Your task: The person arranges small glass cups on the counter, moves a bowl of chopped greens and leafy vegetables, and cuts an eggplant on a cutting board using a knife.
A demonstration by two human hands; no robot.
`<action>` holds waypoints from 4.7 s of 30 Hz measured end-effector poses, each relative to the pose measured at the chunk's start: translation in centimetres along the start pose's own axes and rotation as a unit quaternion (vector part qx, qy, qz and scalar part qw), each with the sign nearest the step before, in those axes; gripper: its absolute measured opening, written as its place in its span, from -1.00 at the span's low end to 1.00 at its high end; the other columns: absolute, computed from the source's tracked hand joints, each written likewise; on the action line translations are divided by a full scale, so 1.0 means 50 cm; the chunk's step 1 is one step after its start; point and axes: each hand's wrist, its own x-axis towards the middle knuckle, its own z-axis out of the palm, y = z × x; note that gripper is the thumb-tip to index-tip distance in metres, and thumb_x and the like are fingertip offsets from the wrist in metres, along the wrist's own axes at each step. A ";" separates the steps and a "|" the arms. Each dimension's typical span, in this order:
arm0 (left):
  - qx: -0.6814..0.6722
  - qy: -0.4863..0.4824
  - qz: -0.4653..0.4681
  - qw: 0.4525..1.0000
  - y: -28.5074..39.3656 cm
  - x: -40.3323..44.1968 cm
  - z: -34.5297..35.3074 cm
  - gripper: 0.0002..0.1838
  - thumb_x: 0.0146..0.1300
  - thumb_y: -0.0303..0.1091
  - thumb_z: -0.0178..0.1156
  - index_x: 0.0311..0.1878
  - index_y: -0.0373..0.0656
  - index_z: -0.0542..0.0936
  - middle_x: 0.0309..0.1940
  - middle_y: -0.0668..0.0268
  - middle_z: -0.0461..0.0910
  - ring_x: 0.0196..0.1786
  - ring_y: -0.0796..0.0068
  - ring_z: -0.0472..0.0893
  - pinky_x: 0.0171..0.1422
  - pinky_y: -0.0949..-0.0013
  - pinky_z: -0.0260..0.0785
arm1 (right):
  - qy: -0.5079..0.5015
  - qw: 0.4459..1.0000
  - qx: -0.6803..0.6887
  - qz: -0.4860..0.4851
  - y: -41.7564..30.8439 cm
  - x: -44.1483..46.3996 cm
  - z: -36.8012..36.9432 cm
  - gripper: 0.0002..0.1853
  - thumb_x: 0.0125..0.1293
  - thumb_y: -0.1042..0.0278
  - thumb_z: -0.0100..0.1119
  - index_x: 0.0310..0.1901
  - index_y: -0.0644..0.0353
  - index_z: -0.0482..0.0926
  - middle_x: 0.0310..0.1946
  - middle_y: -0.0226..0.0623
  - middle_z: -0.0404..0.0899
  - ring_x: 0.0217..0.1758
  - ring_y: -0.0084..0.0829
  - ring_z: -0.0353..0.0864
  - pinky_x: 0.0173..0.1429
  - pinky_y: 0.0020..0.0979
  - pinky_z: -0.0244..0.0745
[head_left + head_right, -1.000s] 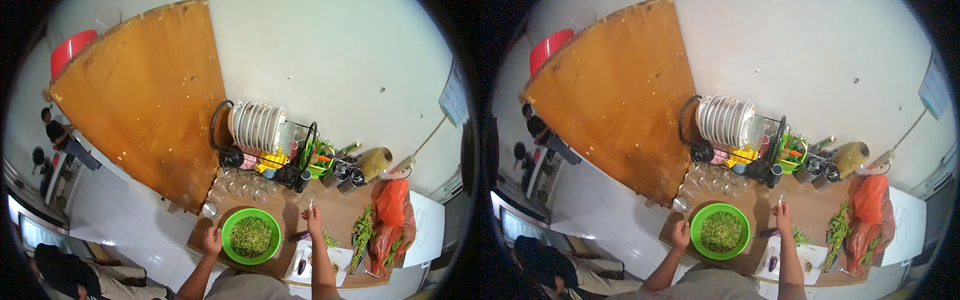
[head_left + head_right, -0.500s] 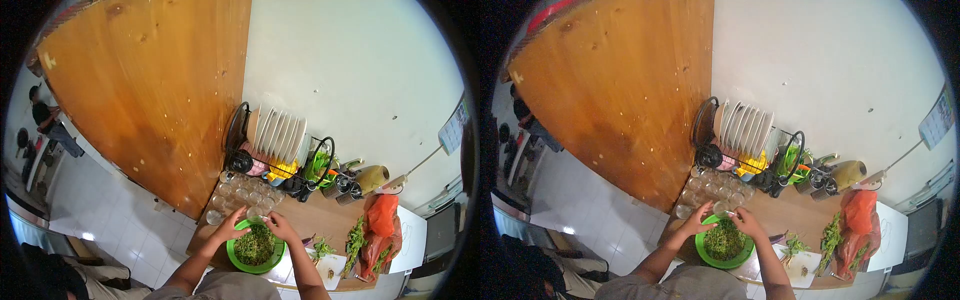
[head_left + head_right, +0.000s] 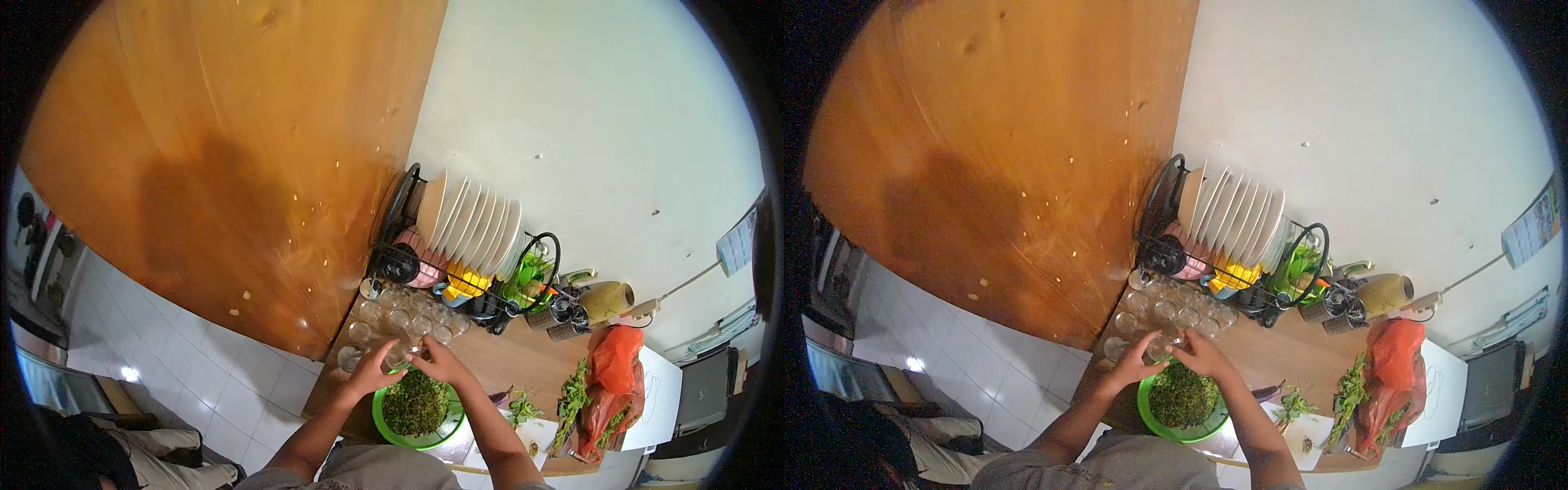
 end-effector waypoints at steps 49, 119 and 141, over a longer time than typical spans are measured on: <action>0.379 0.055 -0.102 0.918 -0.102 0.056 -0.075 -0.44 0.17 0.03 0.35 0.15 -0.11 0.56 0.03 0.11 0.54 0.13 0.01 0.53 0.12 -0.08 0.32 | -0.164 0.907 -0.388 0.004 -0.002 0.117 0.084 -0.18 -0.07 -0.21 0.41 0.27 -0.05 0.49 -0.05 -0.12 0.69 -0.05 -0.05 0.70 -0.05 -0.02 0.59; 0.338 0.004 0.014 0.941 0.037 -0.048 0.135 -0.81 0.33 -0.27 0.25 -0.32 -0.17 0.53 -0.37 0.20 0.59 -0.21 0.09 0.54 0.05 0.04 0.27 | 0.408 0.870 0.232 0.152 0.256 -0.431 0.077 -0.79 0.30 0.33 0.35 -0.27 0.20 0.48 -0.44 -0.38 0.57 -0.38 -0.58 0.55 -0.28 -0.47 0.49; 0.373 0.209 -0.206 0.880 0.170 -0.508 0.310 -0.82 0.27 -0.36 0.24 -0.39 -0.28 0.58 -0.49 0.10 0.63 -0.43 0.13 0.63 -0.24 0.12 0.48 | 0.244 0.924 0.260 0.138 0.507 -0.105 -0.267 -0.49 0.44 0.14 0.15 0.28 0.30 0.41 0.01 -0.01 0.66 0.04 -0.19 0.64 0.16 -0.25 0.49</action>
